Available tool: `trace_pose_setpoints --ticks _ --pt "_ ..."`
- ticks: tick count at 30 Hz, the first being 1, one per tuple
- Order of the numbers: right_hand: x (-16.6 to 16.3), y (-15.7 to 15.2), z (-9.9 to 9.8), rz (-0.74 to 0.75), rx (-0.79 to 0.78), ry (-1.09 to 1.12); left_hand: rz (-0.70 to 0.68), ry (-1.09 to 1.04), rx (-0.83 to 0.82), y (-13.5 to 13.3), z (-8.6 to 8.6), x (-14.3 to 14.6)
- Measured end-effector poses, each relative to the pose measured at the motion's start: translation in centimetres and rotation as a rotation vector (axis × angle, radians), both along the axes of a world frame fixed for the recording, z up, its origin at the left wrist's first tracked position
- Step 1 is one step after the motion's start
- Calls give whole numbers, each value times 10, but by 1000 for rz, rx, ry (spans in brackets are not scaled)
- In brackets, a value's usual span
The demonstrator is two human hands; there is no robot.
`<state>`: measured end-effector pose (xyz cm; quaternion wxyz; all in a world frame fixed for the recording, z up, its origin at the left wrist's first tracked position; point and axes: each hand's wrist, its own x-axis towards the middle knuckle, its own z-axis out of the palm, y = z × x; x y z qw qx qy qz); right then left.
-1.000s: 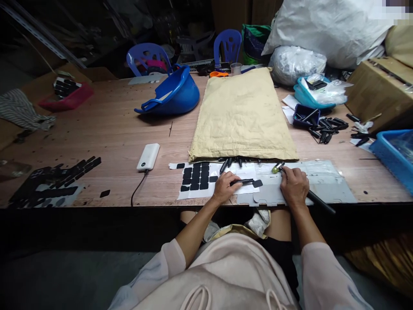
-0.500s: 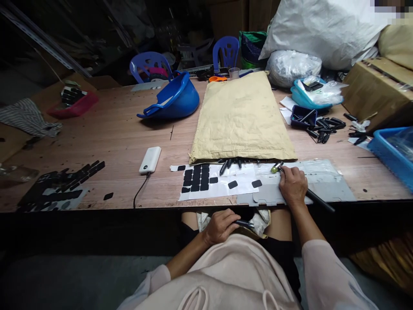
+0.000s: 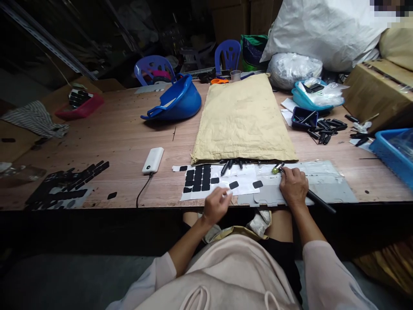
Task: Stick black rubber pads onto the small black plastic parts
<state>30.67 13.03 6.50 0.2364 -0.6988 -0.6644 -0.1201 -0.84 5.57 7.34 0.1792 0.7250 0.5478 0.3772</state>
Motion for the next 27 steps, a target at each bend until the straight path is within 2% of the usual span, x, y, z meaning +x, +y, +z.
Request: trace_pose_setpoints --ticks 3,5,7,9,12,16,18,20,27 --pt "0 0 0 6 -6 5 286 10 -46 53 12 -4" --pt "0 0 1 8 -9 3 362 42 -127 79 14 -7" --pt "0 0 1 10 -11 -6 365 65 -198 90 14 -11" --pt "-1 -1 2 9 -10 -19 350 64 -219 88 12 -16" --pt "-2 -2 2 3 -10 -25 324 24 -166 72 12 -22" --pt "-2 -1 1 -3 -10 -10 92 -10 -126 55 12 -10" --pt "-2 -1 1 -11 -6 0 -37 7 -151 55 10 2" --pt "-3 -1 1 -11 -6 10 -105 36 -175 59 6 12" --pt "1 0 1 -6 -24 37 -148 47 -194 71 -3 16"
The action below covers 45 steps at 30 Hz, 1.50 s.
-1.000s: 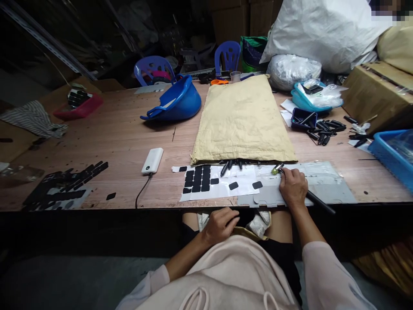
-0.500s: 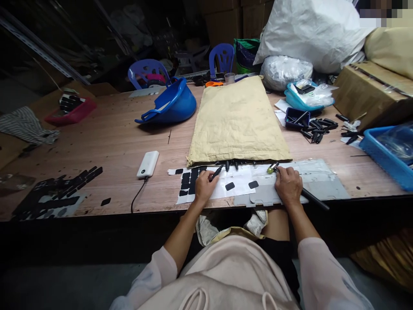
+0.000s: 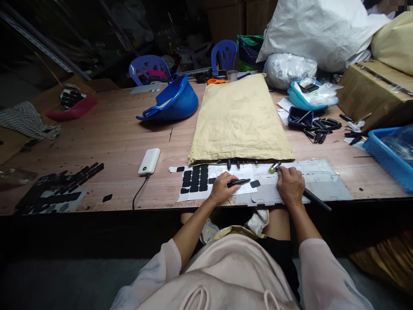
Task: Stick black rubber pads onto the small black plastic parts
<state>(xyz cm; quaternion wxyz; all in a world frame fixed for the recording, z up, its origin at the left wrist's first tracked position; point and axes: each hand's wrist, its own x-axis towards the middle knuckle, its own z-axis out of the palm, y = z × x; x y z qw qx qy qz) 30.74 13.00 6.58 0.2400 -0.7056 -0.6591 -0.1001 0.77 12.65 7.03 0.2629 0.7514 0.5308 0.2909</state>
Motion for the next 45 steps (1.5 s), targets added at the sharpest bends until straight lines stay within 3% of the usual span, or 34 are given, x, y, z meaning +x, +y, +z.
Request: trace_pose_setpoints --ticks 7,10,13,16,20,27,33,39,45 --pt "-3 -7 13 81 98 124 9 -24 -39 2 3 1" --pt "-27 -18 28 161 151 246 8 -22 -47 3 2 1" --pt "-58 -31 36 332 103 382 8 -35 -55 4 2 1" --pt "-83 -40 38 462 32 446 12 -42 -58 4 1 2" --pt "-101 -46 37 532 75 449 15 -25 -66 5 -1 3" --pt "-107 -47 32 511 40 264 24 -8 -71 4 0 3" --pt "-96 -47 37 449 148 332 18 -9 -69 4 2 3" --pt "-93 -51 30 456 90 284 24 -13 -55 4 1 3" --pt "-55 -33 32 289 157 247 24 -23 -53 4 0 3"
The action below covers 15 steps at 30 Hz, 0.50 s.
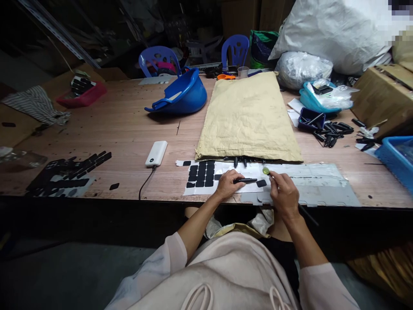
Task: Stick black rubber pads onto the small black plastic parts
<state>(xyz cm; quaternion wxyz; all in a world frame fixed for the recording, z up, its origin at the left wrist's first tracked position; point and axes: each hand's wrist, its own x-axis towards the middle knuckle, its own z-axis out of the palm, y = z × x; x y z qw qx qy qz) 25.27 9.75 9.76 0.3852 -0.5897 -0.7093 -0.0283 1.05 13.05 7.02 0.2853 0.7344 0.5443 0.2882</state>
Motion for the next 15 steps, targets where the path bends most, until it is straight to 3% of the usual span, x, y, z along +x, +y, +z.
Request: trace_pose_setpoints --ticks 7,15 --pt "57 26 -28 -154 -82 -212 -9 11 -4 0 1 -1" --pt "53 24 -39 -213 -70 -267 -20 16 1 -3 0 -4"
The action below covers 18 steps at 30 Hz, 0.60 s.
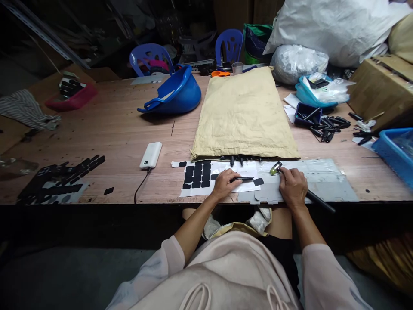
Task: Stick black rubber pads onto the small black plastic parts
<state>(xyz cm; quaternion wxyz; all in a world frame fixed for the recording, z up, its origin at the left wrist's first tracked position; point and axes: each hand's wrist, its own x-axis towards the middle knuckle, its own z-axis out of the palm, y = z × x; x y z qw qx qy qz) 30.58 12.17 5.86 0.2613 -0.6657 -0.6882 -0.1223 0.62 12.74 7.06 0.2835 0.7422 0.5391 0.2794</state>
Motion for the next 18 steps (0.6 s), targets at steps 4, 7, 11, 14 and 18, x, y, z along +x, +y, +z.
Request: trace_pose_setpoints --ticks 4,7,11,14,18 --pt "-2 0 2 -19 -9 -6 -5 6 4 1 2 0" --pt "-4 0 4 -20 -22 9 0 17 27 -5 7 0" --pt "-6 -1 6 -15 -40 39 -53 21 120 -45 10 -7" --pt "-6 -2 5 -10 -38 39 -194 6 135 -89 0 -18" --pt "-6 -1 4 -20 -31 24 -230 128 22 -129 -25 -29"
